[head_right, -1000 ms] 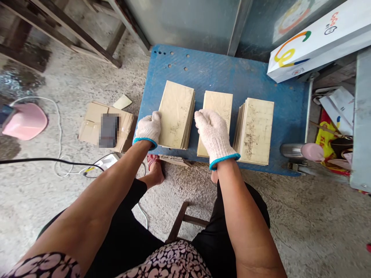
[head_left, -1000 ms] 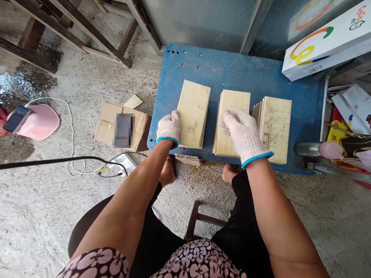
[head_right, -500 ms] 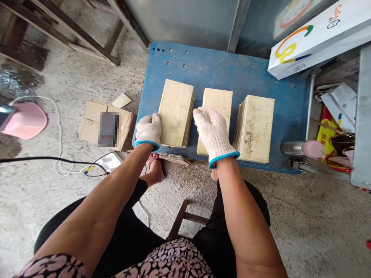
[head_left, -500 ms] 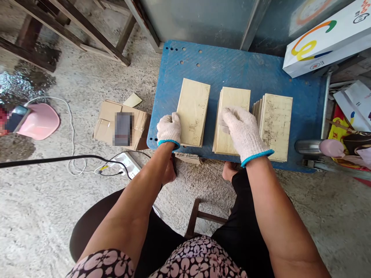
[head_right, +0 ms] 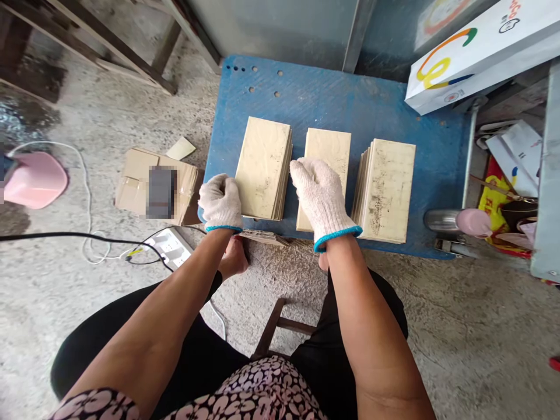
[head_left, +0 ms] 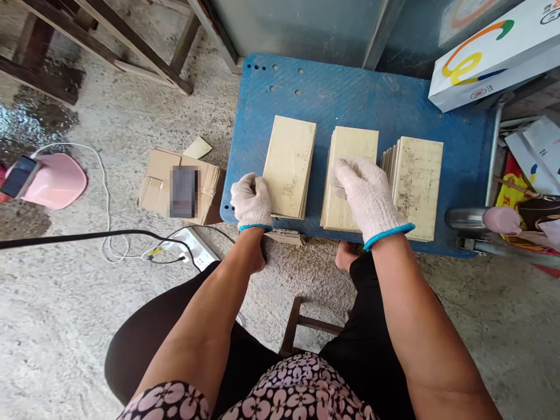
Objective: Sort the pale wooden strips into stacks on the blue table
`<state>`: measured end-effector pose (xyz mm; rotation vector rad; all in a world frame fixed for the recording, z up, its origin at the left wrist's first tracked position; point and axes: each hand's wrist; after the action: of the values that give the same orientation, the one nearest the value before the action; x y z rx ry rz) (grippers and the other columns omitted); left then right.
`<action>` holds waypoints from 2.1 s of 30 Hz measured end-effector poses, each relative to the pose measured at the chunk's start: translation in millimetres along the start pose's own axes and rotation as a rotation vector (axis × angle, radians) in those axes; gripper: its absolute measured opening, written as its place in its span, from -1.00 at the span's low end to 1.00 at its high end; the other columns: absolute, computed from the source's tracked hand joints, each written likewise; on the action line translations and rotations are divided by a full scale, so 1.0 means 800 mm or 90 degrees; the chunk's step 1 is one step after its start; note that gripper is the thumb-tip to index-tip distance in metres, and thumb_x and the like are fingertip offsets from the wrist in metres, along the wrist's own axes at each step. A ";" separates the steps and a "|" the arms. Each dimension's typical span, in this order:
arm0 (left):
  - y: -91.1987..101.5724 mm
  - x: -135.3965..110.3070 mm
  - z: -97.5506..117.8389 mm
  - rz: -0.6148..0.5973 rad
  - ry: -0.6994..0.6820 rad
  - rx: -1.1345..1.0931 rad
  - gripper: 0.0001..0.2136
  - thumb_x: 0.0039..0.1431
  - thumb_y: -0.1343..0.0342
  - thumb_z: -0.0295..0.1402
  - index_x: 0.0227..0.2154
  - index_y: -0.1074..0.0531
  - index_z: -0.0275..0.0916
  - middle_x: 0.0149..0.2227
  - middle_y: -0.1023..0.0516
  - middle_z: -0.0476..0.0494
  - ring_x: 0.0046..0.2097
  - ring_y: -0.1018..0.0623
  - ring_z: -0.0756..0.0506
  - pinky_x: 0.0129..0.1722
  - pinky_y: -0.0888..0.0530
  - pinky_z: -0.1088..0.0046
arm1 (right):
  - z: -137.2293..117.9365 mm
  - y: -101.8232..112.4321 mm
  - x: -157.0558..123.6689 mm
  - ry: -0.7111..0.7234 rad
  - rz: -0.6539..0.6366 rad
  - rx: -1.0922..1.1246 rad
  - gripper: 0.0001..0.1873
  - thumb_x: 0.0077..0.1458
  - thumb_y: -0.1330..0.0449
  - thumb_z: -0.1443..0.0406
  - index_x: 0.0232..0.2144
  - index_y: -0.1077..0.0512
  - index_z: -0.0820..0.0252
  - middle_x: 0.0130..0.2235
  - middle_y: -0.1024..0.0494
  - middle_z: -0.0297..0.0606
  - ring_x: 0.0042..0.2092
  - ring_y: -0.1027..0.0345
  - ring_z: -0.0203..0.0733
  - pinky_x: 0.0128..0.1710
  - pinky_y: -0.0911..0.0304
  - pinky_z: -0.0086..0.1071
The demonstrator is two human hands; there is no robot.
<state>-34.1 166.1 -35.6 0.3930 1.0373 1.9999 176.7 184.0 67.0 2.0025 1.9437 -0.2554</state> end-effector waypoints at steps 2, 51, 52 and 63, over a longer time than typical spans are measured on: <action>0.003 -0.001 -0.002 -0.030 -0.015 0.008 -0.74 0.17 -0.03 -0.23 -0.18 -0.51 -0.20 -0.16 -0.50 -0.15 -0.12 -0.51 -0.13 -0.01 -0.44 0.33 | 0.000 -0.001 0.000 -0.009 0.001 0.008 -0.67 0.09 -0.19 0.01 -0.30 -0.48 0.14 -0.35 -0.50 -0.29 -0.30 -0.39 -0.24 -0.29 -0.35 -0.33; 0.007 -0.065 0.035 -0.206 -0.107 0.251 0.17 -0.32 -0.39 0.02 0.33 0.10 -0.30 0.17 -0.17 -0.43 0.19 -0.27 -0.49 0.19 -0.27 -0.03 | 0.006 -0.001 0.003 0.019 -0.007 -0.038 -0.62 0.11 -0.16 -0.06 -0.28 -0.50 0.09 -0.37 -0.48 -0.33 -0.27 -0.40 -0.23 -0.25 -0.36 -0.34; 0.006 -0.066 0.036 -0.206 -0.107 0.255 0.18 -0.32 -0.39 0.01 0.33 0.10 -0.33 0.16 -0.17 -0.44 0.18 -0.27 -0.49 0.18 -0.28 -0.04 | 0.006 -0.001 0.003 0.022 -0.007 -0.037 -0.62 0.12 -0.16 -0.06 -0.29 -0.50 0.09 -0.36 -0.48 -0.33 -0.26 -0.40 -0.23 -0.25 -0.36 -0.34; -0.003 -0.065 0.043 -0.200 -0.082 0.260 0.17 -0.28 -0.38 -0.05 0.35 0.12 -0.39 0.19 -0.17 -0.48 0.23 -0.24 -0.50 0.20 -0.27 -0.02 | 0.006 0.000 0.004 0.029 -0.014 -0.036 -0.65 0.14 -0.15 -0.03 -0.26 -0.50 0.07 -0.31 -0.53 -0.31 -0.19 -0.44 -0.19 -0.18 -0.38 -0.30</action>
<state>18.9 143.9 -11.9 0.5308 1.3357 1.4638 177.8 185.3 61.3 1.9682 1.9786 -0.1587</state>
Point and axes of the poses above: each hand's wrist, its own x-axis towards the middle knuckle, its own y-axis out of the back of the hand, z = x × y
